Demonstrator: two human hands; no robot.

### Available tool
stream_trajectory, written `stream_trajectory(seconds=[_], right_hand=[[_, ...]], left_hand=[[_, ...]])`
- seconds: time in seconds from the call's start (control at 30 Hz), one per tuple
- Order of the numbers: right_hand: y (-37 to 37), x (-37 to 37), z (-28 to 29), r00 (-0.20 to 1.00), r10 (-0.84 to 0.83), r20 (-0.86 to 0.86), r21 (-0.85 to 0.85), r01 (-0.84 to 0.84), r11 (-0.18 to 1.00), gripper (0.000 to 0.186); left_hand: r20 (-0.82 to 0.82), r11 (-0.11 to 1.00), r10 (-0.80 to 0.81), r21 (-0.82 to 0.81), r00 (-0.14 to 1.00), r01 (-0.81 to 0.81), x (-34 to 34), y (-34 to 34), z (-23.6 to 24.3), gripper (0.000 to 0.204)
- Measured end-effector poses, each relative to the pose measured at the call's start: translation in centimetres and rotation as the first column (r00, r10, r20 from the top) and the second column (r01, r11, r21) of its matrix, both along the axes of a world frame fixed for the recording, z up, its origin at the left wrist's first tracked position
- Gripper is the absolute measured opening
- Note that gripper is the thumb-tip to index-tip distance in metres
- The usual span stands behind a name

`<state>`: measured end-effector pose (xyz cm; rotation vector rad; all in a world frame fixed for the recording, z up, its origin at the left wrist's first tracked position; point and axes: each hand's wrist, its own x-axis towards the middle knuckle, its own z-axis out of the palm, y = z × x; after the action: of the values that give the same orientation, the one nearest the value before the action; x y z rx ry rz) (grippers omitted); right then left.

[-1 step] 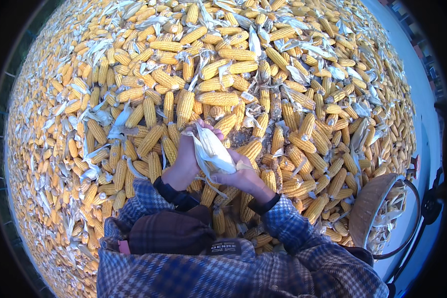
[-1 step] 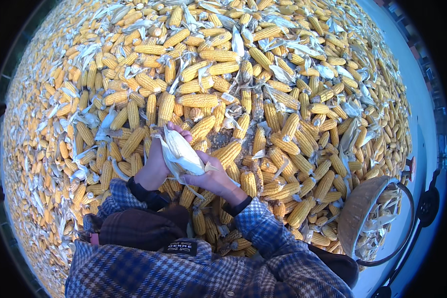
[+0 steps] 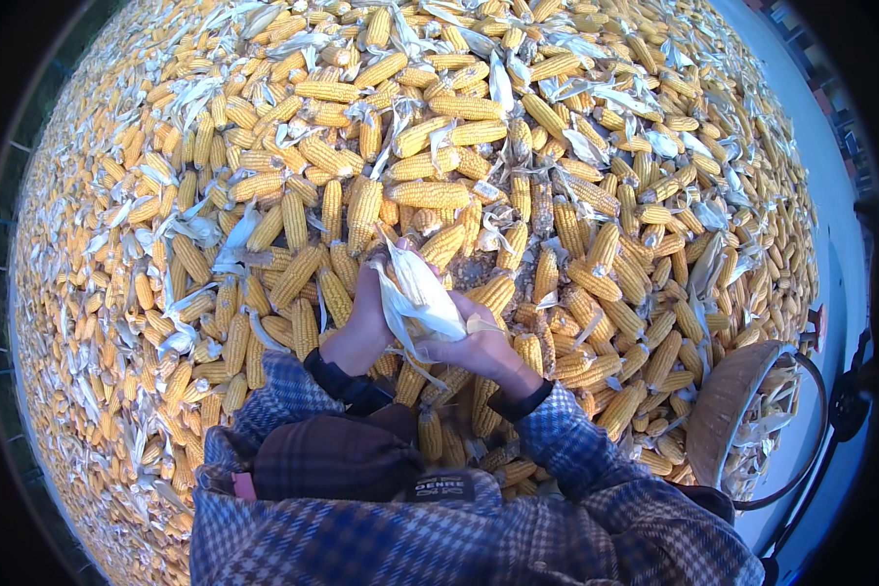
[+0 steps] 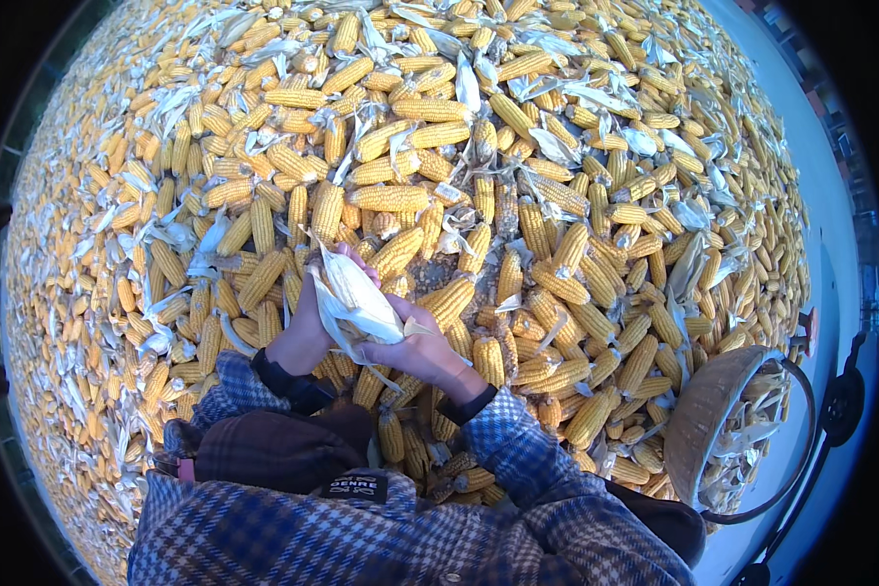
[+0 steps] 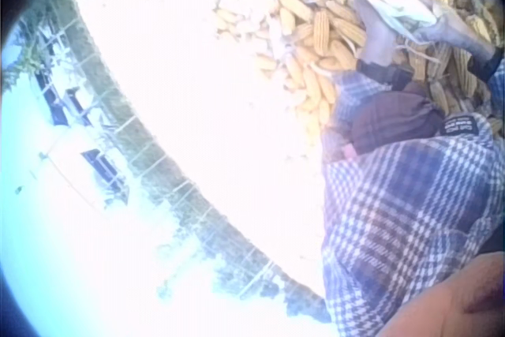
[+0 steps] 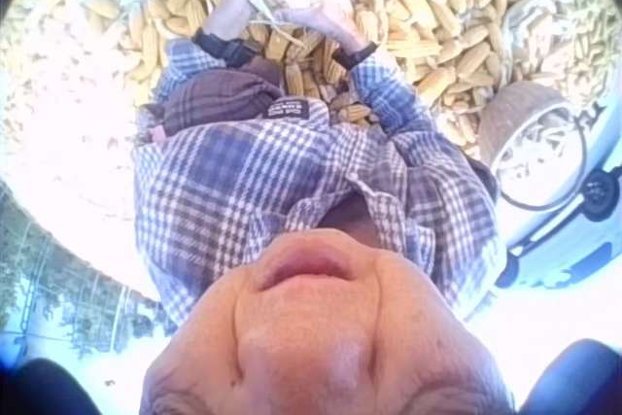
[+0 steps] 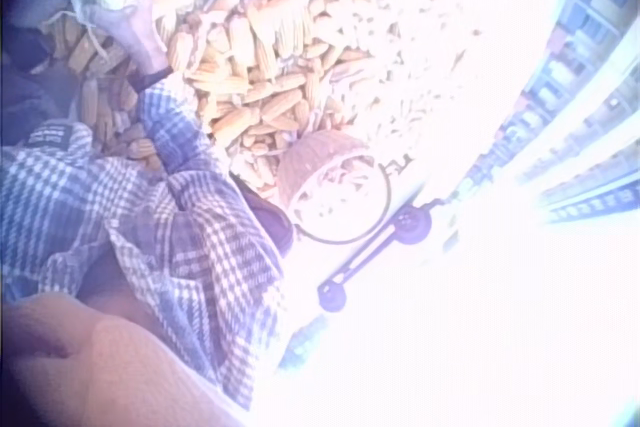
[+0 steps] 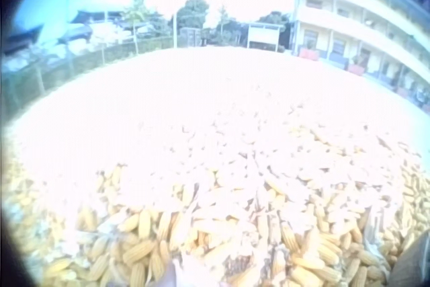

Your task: The person sits cross-legged on a large pile of corn cobs and repeatedly picks up individual cobs, removes the husks by hand, and places the husks into a nearby basket. The shucked cobs are returned to the pile.

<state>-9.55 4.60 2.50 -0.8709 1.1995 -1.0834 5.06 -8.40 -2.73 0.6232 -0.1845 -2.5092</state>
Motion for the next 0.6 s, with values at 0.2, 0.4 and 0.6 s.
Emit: stream_trajectory(seconds=[0.2, 0.4, 0.6], right_hand=[[0.4, -1.1, 1.6, 1.0, 0.01, -0.011, -0.055, -0.011, 0.998, 0.067], [0.0, -2.4, 0.8, 0.862, -0.216, -0.458, -0.303, 0.077, 0.95, 0.063], [0.1, -1.8, 0.4, 0.498, -0.407, -0.766, -0.442, 0.052, 0.895, 0.058]], left_hand=[[0.281, 0.668, -0.264, -0.637, 0.923, 0.385, 1.4, 1.8, -7.7, 0.04], [0.226, 0.842, -0.031, -0.519, 0.974, 0.148, 1.3, -3.1, -0.8, 0.051], [0.582, 0.5, 0.293, -0.769, 0.758, 0.397, 0.0, -2.3, 6.2, 0.033]])
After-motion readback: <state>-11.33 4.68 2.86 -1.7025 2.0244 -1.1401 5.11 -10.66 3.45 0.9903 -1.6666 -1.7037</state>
